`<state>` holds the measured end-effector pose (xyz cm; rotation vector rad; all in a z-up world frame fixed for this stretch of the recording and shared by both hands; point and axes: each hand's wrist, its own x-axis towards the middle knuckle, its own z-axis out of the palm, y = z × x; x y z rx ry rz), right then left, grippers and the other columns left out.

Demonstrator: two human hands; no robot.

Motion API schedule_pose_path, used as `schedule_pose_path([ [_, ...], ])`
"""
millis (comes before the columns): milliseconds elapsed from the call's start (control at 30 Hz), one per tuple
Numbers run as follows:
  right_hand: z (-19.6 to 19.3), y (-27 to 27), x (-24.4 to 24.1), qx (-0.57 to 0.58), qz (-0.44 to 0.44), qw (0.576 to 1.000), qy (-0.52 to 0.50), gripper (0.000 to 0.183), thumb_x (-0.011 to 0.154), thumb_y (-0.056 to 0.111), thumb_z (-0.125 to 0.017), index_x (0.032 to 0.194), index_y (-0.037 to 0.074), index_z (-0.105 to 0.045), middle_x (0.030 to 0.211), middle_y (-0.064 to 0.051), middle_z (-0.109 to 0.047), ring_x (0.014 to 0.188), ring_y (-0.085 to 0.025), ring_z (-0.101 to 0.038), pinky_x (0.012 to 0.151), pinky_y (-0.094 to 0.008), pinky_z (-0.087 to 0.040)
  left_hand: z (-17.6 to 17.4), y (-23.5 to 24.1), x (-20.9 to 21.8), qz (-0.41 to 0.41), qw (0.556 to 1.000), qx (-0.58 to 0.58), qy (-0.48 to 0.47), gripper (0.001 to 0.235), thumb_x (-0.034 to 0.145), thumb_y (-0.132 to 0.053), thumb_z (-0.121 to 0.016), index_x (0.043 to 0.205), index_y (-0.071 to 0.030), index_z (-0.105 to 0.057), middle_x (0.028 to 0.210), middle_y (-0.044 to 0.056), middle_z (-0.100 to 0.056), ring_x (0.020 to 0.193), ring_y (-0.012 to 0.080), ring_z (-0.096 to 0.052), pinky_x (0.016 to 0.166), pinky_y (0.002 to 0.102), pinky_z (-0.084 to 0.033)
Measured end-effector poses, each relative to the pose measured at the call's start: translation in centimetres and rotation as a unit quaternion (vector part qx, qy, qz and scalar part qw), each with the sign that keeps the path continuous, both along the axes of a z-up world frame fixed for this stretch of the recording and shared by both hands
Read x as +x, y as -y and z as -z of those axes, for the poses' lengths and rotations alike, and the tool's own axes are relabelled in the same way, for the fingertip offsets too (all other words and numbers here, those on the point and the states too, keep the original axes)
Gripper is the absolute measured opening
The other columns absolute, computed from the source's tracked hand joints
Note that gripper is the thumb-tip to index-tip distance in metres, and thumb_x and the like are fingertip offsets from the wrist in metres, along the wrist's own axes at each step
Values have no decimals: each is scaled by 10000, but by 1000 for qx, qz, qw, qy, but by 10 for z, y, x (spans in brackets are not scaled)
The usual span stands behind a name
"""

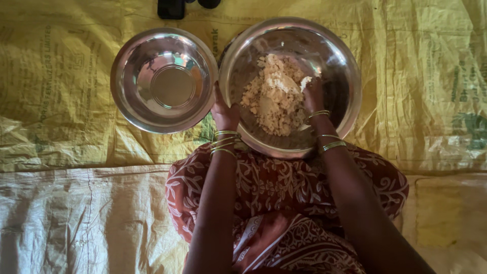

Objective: The person sits on a yellow sack and mixes a crumbly dough-like substance in a large metal bowl using their right hand. They occasionally pour water from a smaller metal bowl into the mixture to aid in combining the ingredients.

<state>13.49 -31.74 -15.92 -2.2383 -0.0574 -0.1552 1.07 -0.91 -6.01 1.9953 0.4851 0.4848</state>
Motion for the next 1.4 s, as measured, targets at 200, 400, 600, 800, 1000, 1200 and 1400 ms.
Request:
schedule_pose_path([
  [200,10,-21,36,37,-162,984,61,681,999,199,-625,1571,83,-274,1657,-215,-307,1543,-302,-268,1254,-409,-219,9,-8,0,20,995,56,80,898,692,59,-679,1540,13,-385,1447,318,-541,1345,479,-526,1112,484,-470],
  [400,-22,-55,76,-4,-258,959,-119,863,899,322,-733,1571,26,-281,1641,-216,-284,1479,-323,-331,1203,-431,-305,3,-3,-4,9,992,70,105,877,703,58,-672,1536,-15,-409,1423,321,-563,1336,499,-536,1100,515,-472],
  [600,-90,-115,72,-228,-410,880,-74,1011,802,556,-828,1525,6,-386,1585,-258,-359,1461,-409,-367,1204,-460,-311,-2,-1,-5,4,998,40,39,907,719,46,-680,1561,-28,-351,1384,323,-584,1252,518,-581,999,529,-510],
  [800,-152,-126,5,-360,-416,833,-55,1033,663,676,-824,1447,77,-518,1525,-180,-472,1416,-356,-442,1200,-450,-355,-6,5,-6,-26,1000,-12,2,891,744,67,-648,1568,-40,-327,1402,305,-604,1148,497,-657,911,512,-549],
  [1000,-165,-81,-65,-382,-430,813,87,1090,593,746,-802,1404,68,-538,1503,-200,-448,1416,-375,-386,1196,-538,-302,-5,4,-2,-38,998,-31,-42,908,757,42,-678,1570,-29,-280,1355,346,-587,1119,499,-655,876,513,-551],
  [1200,-155,-79,-68,-359,-423,812,179,998,591,673,-818,1361,87,-572,1489,-212,-467,1412,-389,-392,1161,-565,-307,0,-3,-5,8,1000,-3,-1,912,726,58,-675,1565,-1,-322,1336,367,-604,1177,503,-635,932,513,-558],
  [1400,-131,-123,-7,-443,-393,805,43,901,653,654,-789,1380,154,-603,1360,-111,-593,1326,-307,-520,1102,-503,-436,3,-4,-7,7,1000,-7,-8,860,731,8,-683,1536,22,-380,1297,353,-632,1123,472,-691,934,478,-599],
])
